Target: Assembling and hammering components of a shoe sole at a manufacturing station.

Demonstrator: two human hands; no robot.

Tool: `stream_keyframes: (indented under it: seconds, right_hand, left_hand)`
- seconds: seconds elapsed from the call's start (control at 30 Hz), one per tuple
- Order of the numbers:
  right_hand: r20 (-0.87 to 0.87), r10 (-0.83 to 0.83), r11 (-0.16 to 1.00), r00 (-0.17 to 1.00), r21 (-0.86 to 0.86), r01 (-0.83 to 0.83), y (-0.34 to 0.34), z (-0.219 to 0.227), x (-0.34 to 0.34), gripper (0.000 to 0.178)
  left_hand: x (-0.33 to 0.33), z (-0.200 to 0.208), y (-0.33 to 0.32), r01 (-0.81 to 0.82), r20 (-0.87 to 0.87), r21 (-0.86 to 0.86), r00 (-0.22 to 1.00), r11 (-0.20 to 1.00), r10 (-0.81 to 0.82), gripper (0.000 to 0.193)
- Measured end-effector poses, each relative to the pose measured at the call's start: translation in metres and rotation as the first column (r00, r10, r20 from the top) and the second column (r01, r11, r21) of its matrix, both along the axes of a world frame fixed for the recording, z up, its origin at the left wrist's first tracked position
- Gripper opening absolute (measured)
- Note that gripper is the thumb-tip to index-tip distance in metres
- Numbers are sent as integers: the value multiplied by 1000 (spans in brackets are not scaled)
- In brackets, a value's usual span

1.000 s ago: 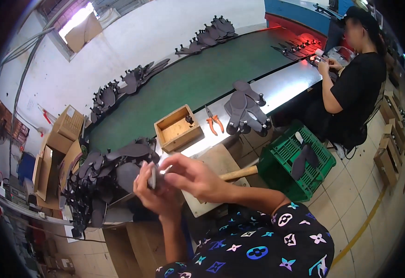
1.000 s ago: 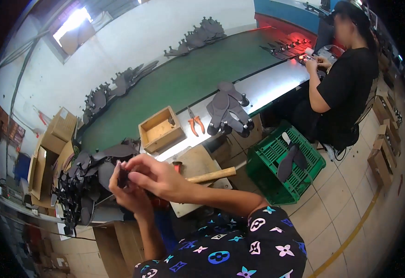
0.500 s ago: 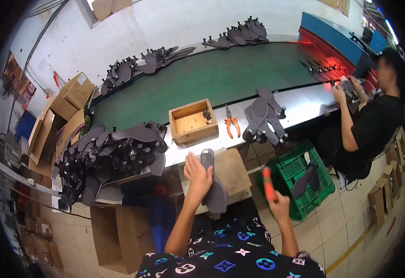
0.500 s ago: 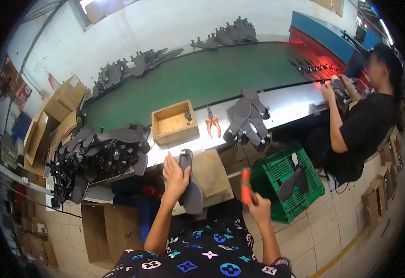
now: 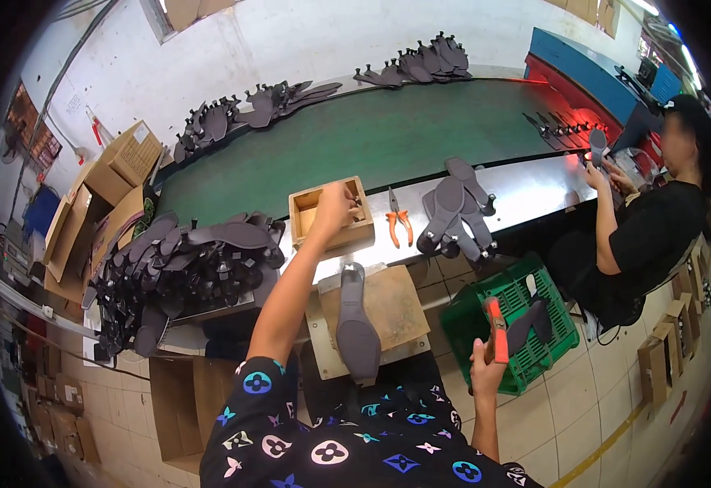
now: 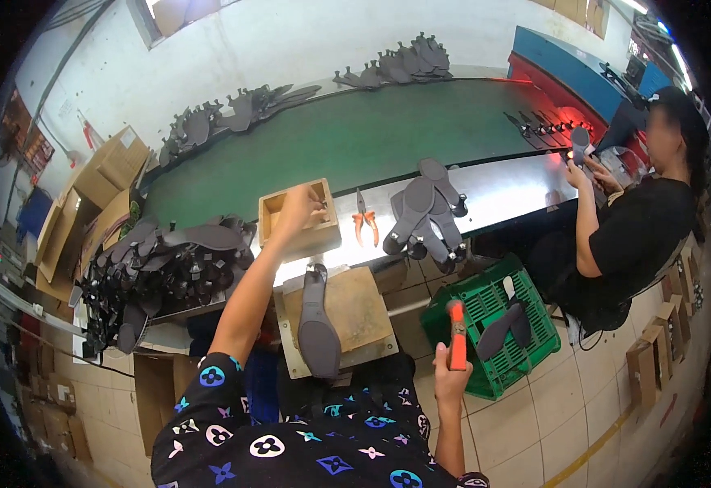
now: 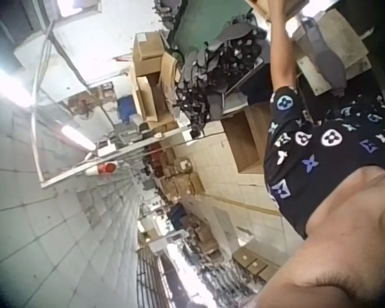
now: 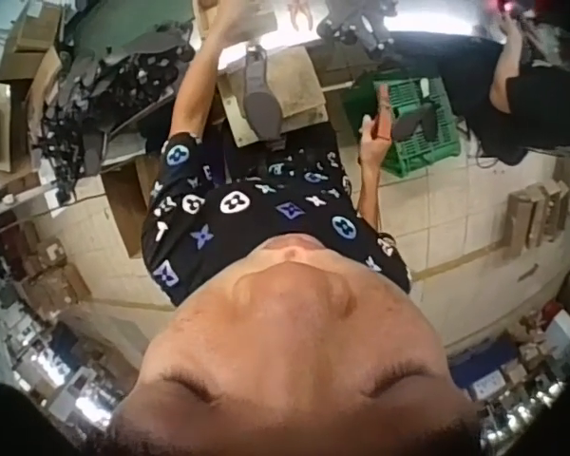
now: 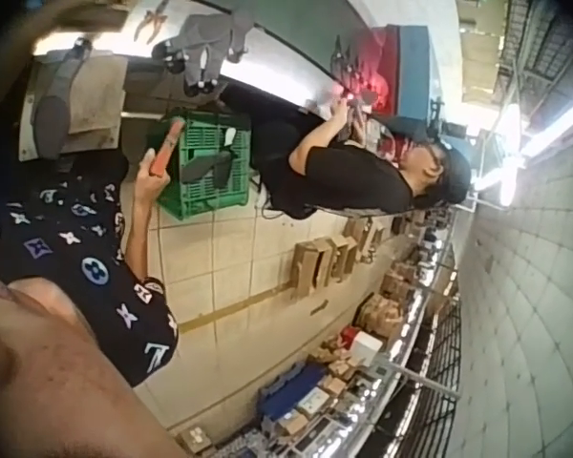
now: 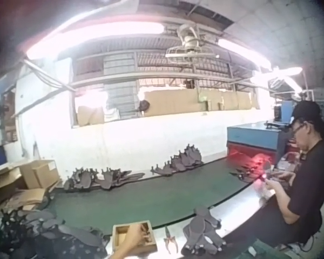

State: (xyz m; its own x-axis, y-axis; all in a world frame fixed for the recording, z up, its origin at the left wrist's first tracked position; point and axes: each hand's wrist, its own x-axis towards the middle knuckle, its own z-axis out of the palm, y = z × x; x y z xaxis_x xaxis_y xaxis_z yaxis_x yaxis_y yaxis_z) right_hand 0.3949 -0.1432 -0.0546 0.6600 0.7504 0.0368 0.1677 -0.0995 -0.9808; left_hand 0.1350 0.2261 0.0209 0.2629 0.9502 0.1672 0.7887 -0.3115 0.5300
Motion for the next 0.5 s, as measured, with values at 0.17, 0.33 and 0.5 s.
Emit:
stream_keyframes:
  seconds: [0.17,0.33,0.5]
  right_hand:
    - [-241,287,958,927,92,-273,23,41,-12,18]
    - [-235,683,725,692,328,-605,57,120,-47,32]
    - [-211,821,553,531,526,-646,61,171,-85,34]
  left_hand:
    - [10,59,-96,-29,434,399,886,916,-161,8]
    - [-6,96,-223,93,155,852,894,514,-420,28]
    - [-14,106,-276,233,-52,918,873,320,-486,21]
